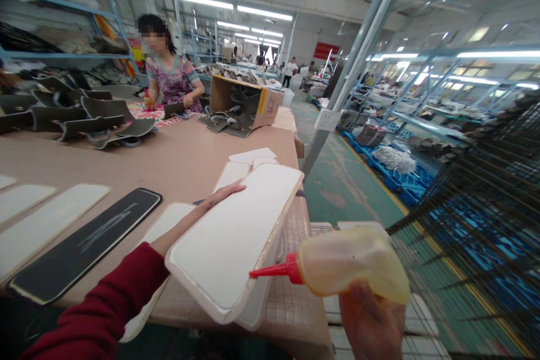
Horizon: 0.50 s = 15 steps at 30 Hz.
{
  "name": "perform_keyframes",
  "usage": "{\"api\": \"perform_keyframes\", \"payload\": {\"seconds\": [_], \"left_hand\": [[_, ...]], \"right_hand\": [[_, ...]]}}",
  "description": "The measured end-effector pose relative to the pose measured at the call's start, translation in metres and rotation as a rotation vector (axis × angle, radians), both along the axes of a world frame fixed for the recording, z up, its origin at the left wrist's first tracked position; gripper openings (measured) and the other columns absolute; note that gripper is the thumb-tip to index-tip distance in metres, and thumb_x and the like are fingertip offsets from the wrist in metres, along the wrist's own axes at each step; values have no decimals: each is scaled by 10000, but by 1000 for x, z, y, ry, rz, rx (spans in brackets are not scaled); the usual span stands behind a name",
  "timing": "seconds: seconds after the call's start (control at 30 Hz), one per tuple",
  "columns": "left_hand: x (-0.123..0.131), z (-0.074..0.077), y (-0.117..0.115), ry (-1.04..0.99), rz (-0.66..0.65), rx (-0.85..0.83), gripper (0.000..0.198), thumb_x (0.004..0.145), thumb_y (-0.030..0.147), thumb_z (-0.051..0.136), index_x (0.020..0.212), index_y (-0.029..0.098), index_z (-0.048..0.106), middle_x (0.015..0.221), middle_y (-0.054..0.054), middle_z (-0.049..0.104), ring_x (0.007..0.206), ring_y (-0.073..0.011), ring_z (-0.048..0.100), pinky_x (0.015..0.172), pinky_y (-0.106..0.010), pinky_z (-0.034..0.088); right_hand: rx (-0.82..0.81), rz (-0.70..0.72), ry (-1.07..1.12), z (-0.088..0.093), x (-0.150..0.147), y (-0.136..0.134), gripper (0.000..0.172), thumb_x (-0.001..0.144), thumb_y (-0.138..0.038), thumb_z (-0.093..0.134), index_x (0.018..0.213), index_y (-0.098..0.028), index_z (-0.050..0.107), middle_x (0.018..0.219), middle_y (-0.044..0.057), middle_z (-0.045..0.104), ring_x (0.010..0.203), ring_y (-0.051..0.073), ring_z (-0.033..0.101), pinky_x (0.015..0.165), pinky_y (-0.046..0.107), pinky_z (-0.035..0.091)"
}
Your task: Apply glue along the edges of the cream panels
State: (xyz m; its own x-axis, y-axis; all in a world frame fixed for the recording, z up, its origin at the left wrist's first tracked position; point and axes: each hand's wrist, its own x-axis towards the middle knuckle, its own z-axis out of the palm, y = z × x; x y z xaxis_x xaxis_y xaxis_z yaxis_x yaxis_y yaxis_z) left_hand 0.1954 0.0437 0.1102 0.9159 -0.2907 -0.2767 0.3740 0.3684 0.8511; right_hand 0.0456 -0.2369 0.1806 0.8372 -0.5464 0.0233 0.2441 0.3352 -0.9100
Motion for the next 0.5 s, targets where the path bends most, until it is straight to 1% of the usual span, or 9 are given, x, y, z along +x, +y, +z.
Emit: {"api": "perform_keyframes", "payload": {"seconds": [0.1, 0.23, 0.3, 0.4, 0.5], "left_hand": [[2, 1, 0, -2, 12, -6, 740, 753, 281, 692, 1437, 204, 418, 964, -95, 725, 596, -166, 644, 536, -248, 486], [0, 5, 0, -31, -4, -1, 679, 785, 269, 653, 1426, 215, 436, 974, -84, 730, 605, -162, 648, 538, -243, 494], [0, 6, 1, -24, -2, 10, 667, 796, 268, 640, 1426, 204, 431, 947, -77, 735, 586, -156, 640, 524, -238, 494], [-1, 7, 1, -36, -10, 2, 657, 797, 273, 643, 1415, 188, 437, 924, -71, 734, 579, -152, 639, 516, -235, 501], [0, 7, 0, -37, -2, 7, 631, 802, 264, 636, 1399, 174, 453, 918, -69, 733, 590, -151, 641, 519, -232, 508]], "right_hand": [[-19, -18, 5, -2, 0, -1, 653, 315, -285, 890, 935, -233, 694, 1115, 82, 653, 1071, 336, 588, 618, 286, 597], [-103, 4, -20, -10, -2, -7, 599, 453, -369, 881, 1000, -230, 678, 966, 99, 690, 1078, 344, 589, 654, 360, 607], [-112, 21, -43, -12, -3, -9, 584, 493, -369, 875, 1022, -222, 674, 951, 104, 694, 1053, 336, 603, 632, 346, 608], [-65, 26, -55, -10, -3, -8, 601, 434, -303, 893, 994, -227, 686, 990, 95, 691, 984, 312, 635, 586, 286, 598], [-13, -9, -17, -5, -5, -5, 617, 366, -286, 894, 946, -239, 691, 987, 76, 692, 991, 306, 632, 571, 260, 590]]}}
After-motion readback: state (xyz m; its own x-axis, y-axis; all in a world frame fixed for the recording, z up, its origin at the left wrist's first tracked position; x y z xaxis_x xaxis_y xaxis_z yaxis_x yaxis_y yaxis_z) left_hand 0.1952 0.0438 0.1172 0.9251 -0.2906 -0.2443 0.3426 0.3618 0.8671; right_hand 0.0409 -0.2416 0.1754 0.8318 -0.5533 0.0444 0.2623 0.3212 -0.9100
